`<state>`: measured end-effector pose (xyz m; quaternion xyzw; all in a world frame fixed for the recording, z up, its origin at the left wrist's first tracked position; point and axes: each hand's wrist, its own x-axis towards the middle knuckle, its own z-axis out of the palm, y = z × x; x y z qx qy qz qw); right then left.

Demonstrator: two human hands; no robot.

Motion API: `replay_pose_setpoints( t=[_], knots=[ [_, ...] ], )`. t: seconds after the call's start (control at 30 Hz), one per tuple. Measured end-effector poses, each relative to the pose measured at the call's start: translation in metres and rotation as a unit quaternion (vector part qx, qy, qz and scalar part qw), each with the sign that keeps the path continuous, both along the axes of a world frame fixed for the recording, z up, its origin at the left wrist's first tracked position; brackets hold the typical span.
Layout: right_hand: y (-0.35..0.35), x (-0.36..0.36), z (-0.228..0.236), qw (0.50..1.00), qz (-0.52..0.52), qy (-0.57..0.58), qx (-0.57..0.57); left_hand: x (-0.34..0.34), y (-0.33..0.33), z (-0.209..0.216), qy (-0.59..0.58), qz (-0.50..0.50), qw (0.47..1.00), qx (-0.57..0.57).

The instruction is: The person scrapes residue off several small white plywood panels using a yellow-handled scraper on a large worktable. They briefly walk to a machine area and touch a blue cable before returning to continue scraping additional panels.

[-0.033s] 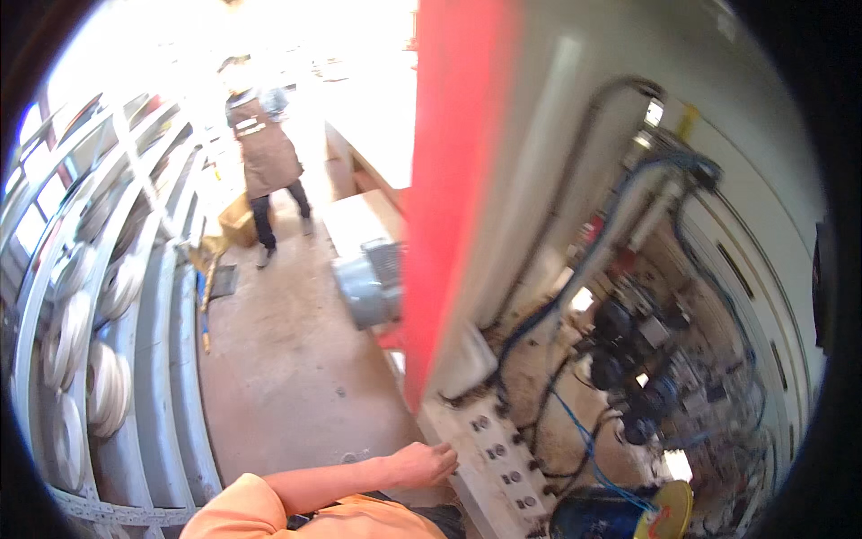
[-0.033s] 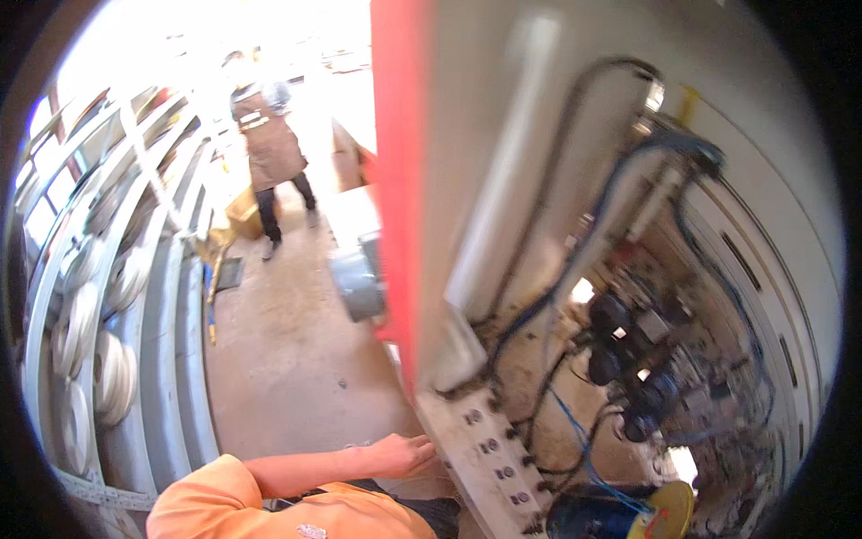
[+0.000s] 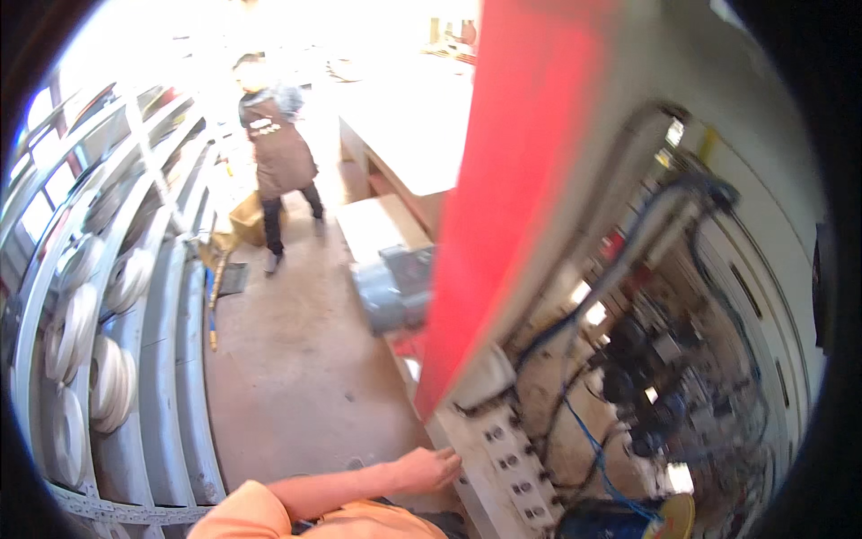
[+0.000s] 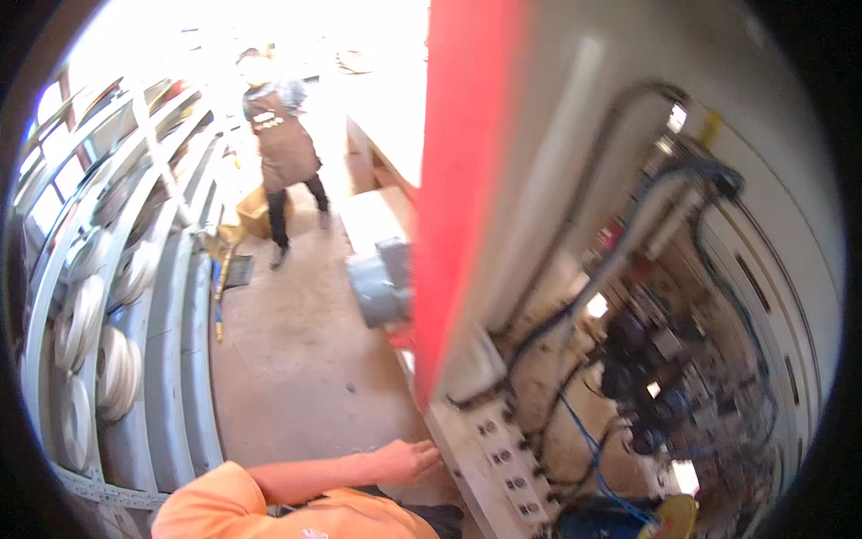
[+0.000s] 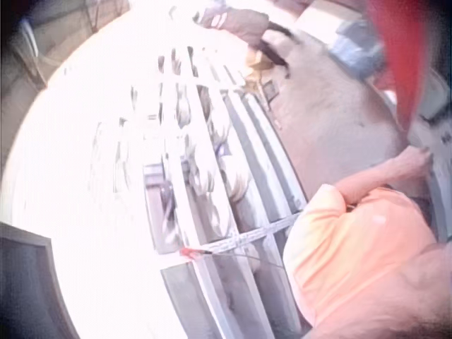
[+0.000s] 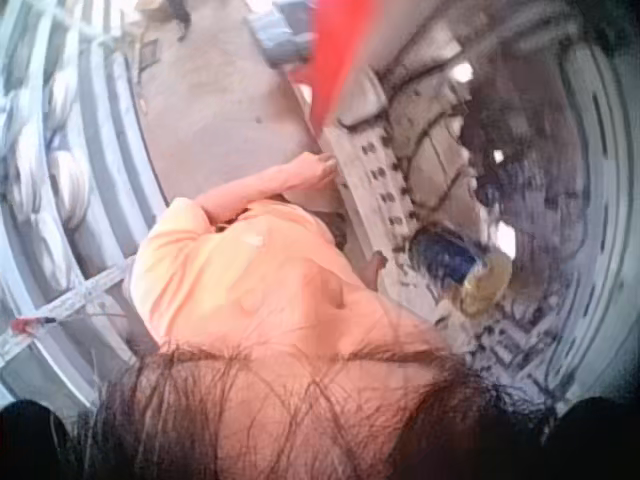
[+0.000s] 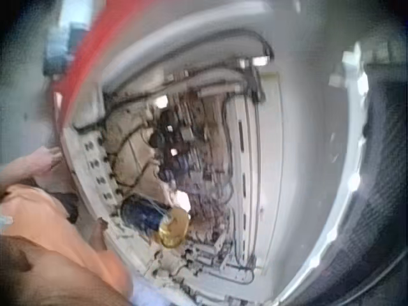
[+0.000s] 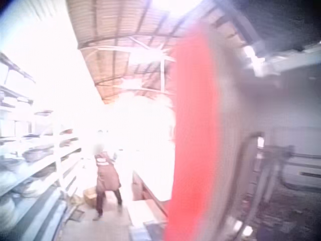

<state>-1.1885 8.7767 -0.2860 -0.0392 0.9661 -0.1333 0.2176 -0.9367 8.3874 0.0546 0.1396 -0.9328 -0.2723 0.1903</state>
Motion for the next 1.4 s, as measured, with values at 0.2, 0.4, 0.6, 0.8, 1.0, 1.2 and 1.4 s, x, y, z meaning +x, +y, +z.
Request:
replay_pose_setpoints(
  t=[0.2,0.4,0.6,0.8,1.0,1.2,1.4],
  knots=[
    [-0.243,0.126,0.080,0.908,0.384,-0.159,0.048,0.170,-0.063,0.010,-0.051,0.232,0.969,0.067],
    [-0.487,0.236,0.187,0.791,0.515,-0.221,-0.246,0.265,-0.118,-0.003,-0.013,0.402,0.910,0.099],
    [-0.630,0.292,0.252,0.717,0.637,-0.198,-0.204,0.295,-0.196,-0.016,0.021,0.425,0.902,0.074],
    [-0.761,0.302,0.264,0.712,0.635,-0.207,-0.215,0.304,-0.350,0.000,-0.032,0.413,0.906,0.083],
    [-0.912,0.296,0.275,0.671,0.692,-0.094,-0.249,0.312,-0.506,0.025,-0.076,0.357,0.928,0.073],
    [-1.051,0.318,0.304,0.711,0.637,-0.150,-0.257,0.312,-0.661,0.032,-0.085,0.322,0.941,0.054],
    [-1.187,0.328,0.260,0.756,0.625,-0.061,-0.186,0.333,-0.850,0.002,-0.072,0.261,0.960,0.067]
  ],
)
